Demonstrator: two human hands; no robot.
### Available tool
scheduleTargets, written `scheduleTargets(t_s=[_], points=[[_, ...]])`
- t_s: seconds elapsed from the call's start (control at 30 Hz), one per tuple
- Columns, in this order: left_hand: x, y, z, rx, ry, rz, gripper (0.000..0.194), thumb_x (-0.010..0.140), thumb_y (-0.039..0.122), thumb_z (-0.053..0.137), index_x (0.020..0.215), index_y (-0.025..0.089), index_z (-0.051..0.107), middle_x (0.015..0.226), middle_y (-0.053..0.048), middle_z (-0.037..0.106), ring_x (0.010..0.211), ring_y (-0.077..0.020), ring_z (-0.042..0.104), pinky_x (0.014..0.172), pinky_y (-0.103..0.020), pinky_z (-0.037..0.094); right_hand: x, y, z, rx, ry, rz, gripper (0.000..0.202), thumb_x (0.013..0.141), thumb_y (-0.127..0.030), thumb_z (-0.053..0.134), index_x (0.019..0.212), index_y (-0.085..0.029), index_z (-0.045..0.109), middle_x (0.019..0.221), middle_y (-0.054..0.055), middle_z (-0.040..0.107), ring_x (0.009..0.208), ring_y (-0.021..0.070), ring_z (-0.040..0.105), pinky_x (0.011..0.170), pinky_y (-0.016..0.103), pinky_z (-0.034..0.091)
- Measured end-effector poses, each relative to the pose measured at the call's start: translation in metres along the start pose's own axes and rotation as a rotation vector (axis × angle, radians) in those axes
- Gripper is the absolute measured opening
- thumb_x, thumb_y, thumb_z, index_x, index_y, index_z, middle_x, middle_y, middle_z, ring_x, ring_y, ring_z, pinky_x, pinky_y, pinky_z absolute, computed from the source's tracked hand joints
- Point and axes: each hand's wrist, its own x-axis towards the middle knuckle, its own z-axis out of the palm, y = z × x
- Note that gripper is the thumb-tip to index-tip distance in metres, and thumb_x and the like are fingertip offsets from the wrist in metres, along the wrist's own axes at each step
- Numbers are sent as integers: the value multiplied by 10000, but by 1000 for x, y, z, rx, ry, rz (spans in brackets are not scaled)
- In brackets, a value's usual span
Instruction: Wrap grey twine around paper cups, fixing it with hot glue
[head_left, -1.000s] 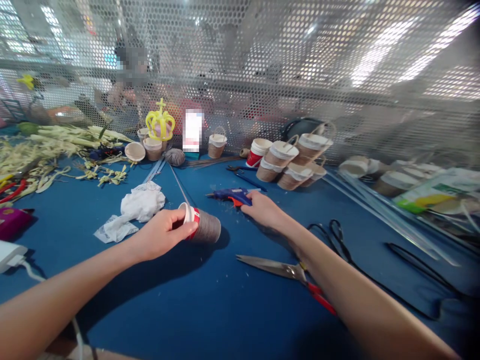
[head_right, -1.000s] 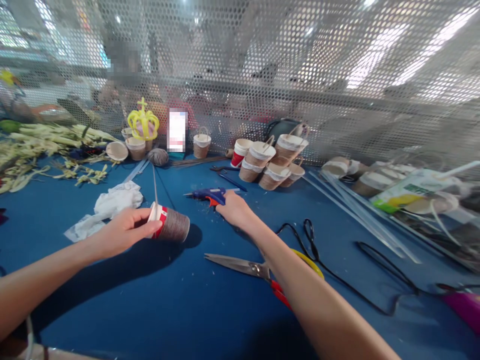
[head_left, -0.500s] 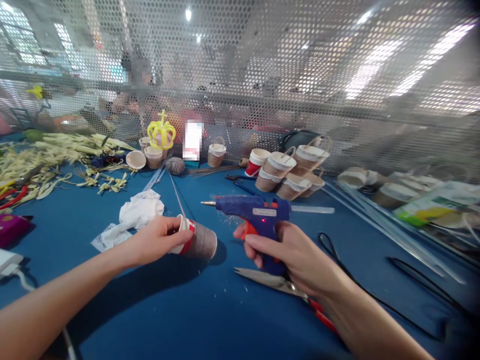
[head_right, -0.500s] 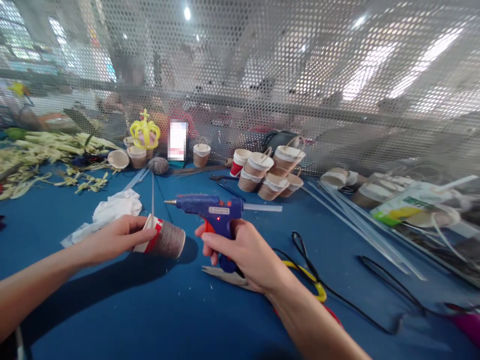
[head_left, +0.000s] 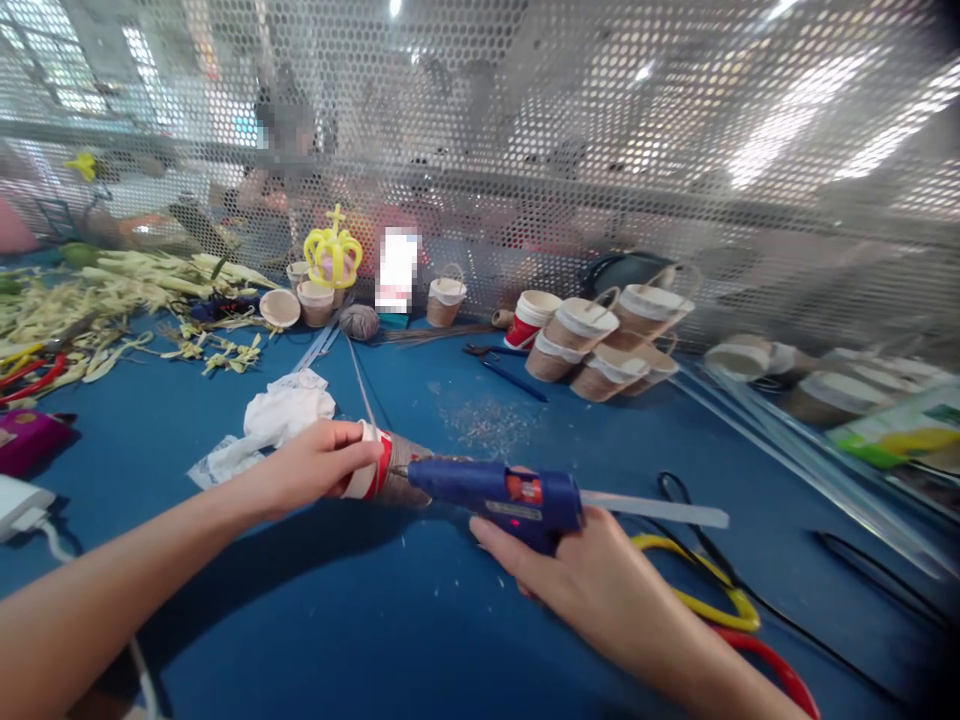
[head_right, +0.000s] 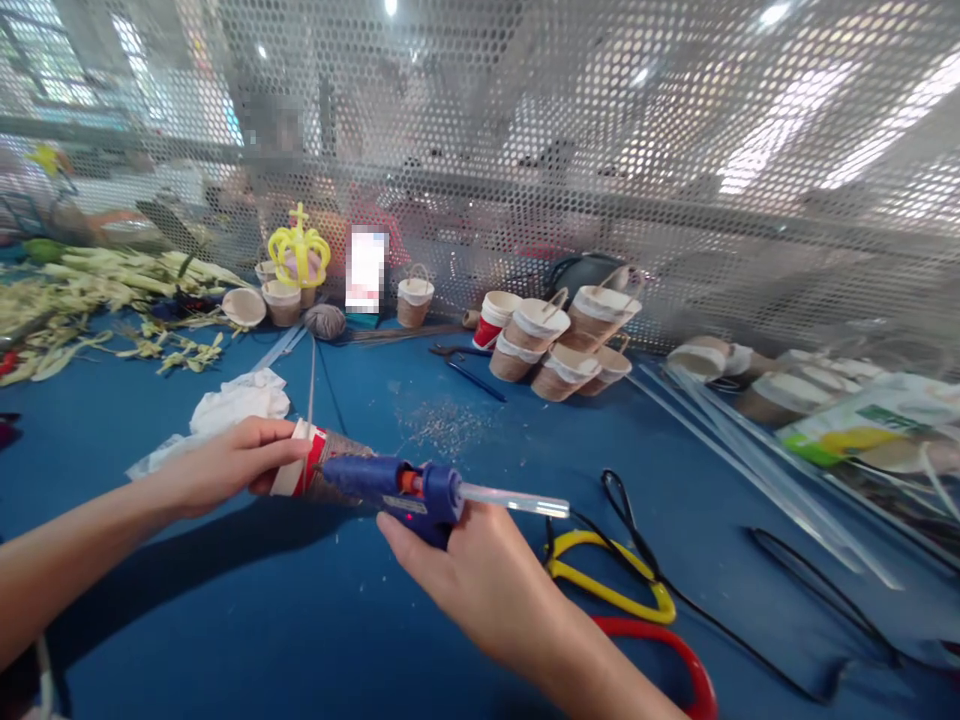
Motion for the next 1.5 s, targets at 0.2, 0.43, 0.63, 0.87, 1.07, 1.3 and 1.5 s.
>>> scheduleTargets(t_s=[0.2,0.43,0.63,0.87,1.07,1.3,1.5], points=[[1,0,1,-20,21,8,270,725,387,485,680,123,525,489,70,357,428,-50,257,405,-173,173,4,3,4,-101,72,-179,108,718,-291,518,627,-238,545,602,19,595,544,170,536,527,299,451],[5,-5,1,-88,42,-18,277,705,396,510,701,120,533,495,68,369,420,-44,269,404,-167,172,0,10,9,-173,42,-206,135,765,-300,499,651,-228,505,580,-7,559,502,132,482,481,256,414],[6,-5,2,-166,56,-41,249,691,368,532,682,119,525,476,68,386,406,-35,269,400,-165,160,-2,12,12,-217,35,-271,155,793,-296,486,676,-204,529,583,-18,533,492,113,454,479,249,389],[7,-5,1,-174,60,-40,228,684,348,547,627,134,493,463,71,379,397,-35,275,401,-166,165,-5,11,9,-283,51,-357,118,798,-241,486,693,-199,521,605,-17,549,485,95,475,473,223,389],[7,-7,1,-182,60,-38,221,684,335,540,603,144,466,455,73,364,396,-35,274,402,-168,169,-5,18,8,-358,72,-463,63,749,-144,504,759,-206,509,640,-32,554,496,81,489,467,195,382],[8,-9,-1,-135,64,-26,201,696,312,514,600,147,452,456,77,338,405,-40,272,400,-173,173,-7,19,6,-364,54,-513,100,730,-114,496,762,-206,518,639,-38,562,495,75,503,468,181,389],[7,-6,-1,-81,25,-17,203,716,309,479,592,154,436,470,76,341,408,-42,263,407,-177,169,-6,15,8,-321,116,-493,61,759,-149,489,745,-197,524,627,-33,562,494,76,503,465,183,393]])
